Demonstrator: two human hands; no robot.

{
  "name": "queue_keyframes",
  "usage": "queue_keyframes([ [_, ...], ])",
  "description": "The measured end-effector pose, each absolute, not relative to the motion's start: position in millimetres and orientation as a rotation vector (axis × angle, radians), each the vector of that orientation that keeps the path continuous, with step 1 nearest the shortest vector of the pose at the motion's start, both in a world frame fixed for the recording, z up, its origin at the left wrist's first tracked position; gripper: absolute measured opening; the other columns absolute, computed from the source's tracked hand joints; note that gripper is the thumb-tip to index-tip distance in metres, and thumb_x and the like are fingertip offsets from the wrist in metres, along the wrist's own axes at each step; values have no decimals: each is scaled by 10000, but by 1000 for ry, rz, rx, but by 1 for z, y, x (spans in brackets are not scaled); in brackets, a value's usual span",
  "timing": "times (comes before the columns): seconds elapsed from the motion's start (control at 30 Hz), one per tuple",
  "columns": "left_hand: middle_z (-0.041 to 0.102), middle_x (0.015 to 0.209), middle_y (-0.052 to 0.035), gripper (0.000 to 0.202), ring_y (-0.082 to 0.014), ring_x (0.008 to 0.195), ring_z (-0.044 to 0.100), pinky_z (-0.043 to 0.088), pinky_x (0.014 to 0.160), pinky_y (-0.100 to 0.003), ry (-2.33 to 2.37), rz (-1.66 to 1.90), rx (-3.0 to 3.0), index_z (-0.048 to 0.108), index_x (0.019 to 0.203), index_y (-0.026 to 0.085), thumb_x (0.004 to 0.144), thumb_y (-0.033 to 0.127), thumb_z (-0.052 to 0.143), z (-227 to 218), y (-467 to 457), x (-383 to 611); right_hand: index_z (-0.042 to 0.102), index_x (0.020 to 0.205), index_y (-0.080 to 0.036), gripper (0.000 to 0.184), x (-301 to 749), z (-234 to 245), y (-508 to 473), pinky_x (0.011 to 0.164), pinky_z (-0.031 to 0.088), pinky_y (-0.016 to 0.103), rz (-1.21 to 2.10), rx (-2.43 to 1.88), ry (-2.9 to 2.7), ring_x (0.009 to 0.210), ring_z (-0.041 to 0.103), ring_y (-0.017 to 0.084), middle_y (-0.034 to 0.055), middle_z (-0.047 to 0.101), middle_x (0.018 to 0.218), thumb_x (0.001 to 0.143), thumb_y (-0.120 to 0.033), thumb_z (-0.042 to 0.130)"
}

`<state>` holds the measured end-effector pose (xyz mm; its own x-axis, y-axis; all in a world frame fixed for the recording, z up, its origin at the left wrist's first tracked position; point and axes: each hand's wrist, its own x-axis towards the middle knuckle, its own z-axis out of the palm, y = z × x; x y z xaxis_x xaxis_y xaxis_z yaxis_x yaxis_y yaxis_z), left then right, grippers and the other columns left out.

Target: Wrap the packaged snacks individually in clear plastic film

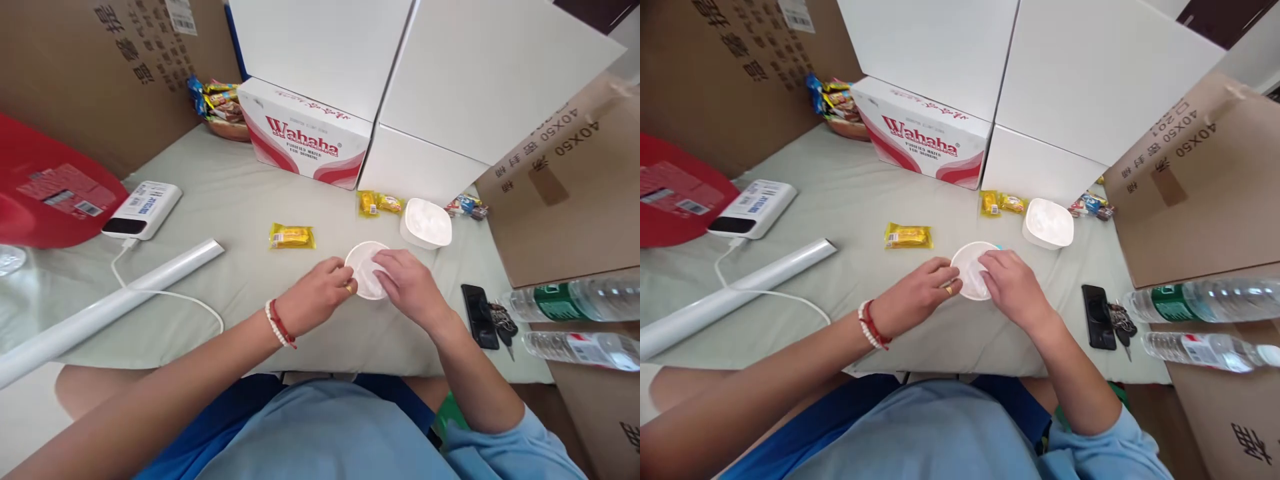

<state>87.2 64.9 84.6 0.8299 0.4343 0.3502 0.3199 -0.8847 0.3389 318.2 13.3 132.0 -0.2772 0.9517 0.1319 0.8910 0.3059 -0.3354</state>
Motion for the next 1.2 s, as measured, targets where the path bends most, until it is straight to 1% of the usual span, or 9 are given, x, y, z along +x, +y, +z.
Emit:
queue_keyframes([
  [0.07, 655, 951, -90, 281, -246, 992, 596, 523, 907, -398, 520, 515, 2728, 659, 935, 197, 983, 55, 421, 80, 50, 95, 570, 1441, -178, 456, 314, 131, 19, 1035, 506, 430, 513, -1801, -2461, 1230, 636, 300, 156, 672, 1373, 1003, -305, 599],
  [0.23, 657, 1253, -118, 354, -219, 1102, 645, 559, 953, -391, 798, 836, 2360, 640, 1123, 188, 893, 17, 433, 61, 44, 100, 464, 1514, -125, 640, 296, 118, 20, 938, 530, 372, 739, -1946, -2584, 1221, 660, 321, 202, 628, 1419, 962, -380, 666],
  [0.3, 674, 1157, -94, 307, -201, 1030, 672, 579, 930, -383, 995, 963, 2085, 637, 1091, 192, 874, 61, 464, 55, 43, 105, 482, 1495, -103, 656, 282, 118, 21, 888, 547, 387, 706, -2027, -2645, 1171, 681, 352, 219, 656, 1367, 934, -377, 684],
  [0.47, 676, 1058, -68, 142, -203, 1017, 691, 622, 846, -362, 1177, 1054, 1522, 638, 1001, 201, 926, 282, 549, 37, 32, 118, 637, 1314, -58, 398, 251, 114, 36, 875, 549, 384, 627, -2179, -2702, 1060, 725, 338, 226, 751, 1127, 941, -183, 574],
  [0.63, 560, 1361, -124, 472, -257, 1253, 629, 619, 932, -425, 1125, 1065, 1550, 584, 1297, 226, 826, 189, 585, 18, 12, 107, 663, 1256, -72, 355, 252, 100, 43, 893, 545, 404, 491, -2179, -2662, 1110, 701, 338, 236, 728, 1198, 963, -160, 484],
  [0.77, 347, 1643, -140, 871, -317, 1535, 362, 426, 1208, -552, 893, 964, 1891, 396, 1556, 275, 736, 91, 622, 13, 2, 104, 662, 1252, -165, 333, 261, 94, 39, 834, 543, 367, 444, -2178, -2588, 1039, 716, 298, 153, 745, 1157, 980, -222, 478],
  [0.83, 361, 1643, -150, 839, -321, 1538, 362, 374, 1244, -562, 921, 939, 1950, 378, 1573, 266, 791, 131, 650, 12, 2, 106, 671, 1238, -191, 329, 265, 96, 34, 812, 533, 337, 535, -2155, -2519, 1001, 718, 273, 114, 757, 1126, 947, -223, 522],
  [1.07, 609, 1434, -120, 645, -291, 1358, 569, 478, 1160, -530, 1036, 941, 2002, 456, 1505, 260, 891, 226, 652, -2, 11, 94, 701, 1186, -204, 405, 308, 125, 14, 865, 550, 324, 1011, -1637, -1869, 959, 708, 220, 42, 762, 1104, 789, -238, 626],
  [1.2, 544, 1468, -135, 551, -298, 1357, 556, 512, 1116, -514, 1064, 950, 2054, 574, 1413, 257, 874, 158, 633, -9, 9, 87, 676, 1179, -190, 427, 371, 140, 49, 887, 573, 413, 659, -1582, -1485, 1001, 708, 261, 84, 741, 1125, 784, -352, 657],
])
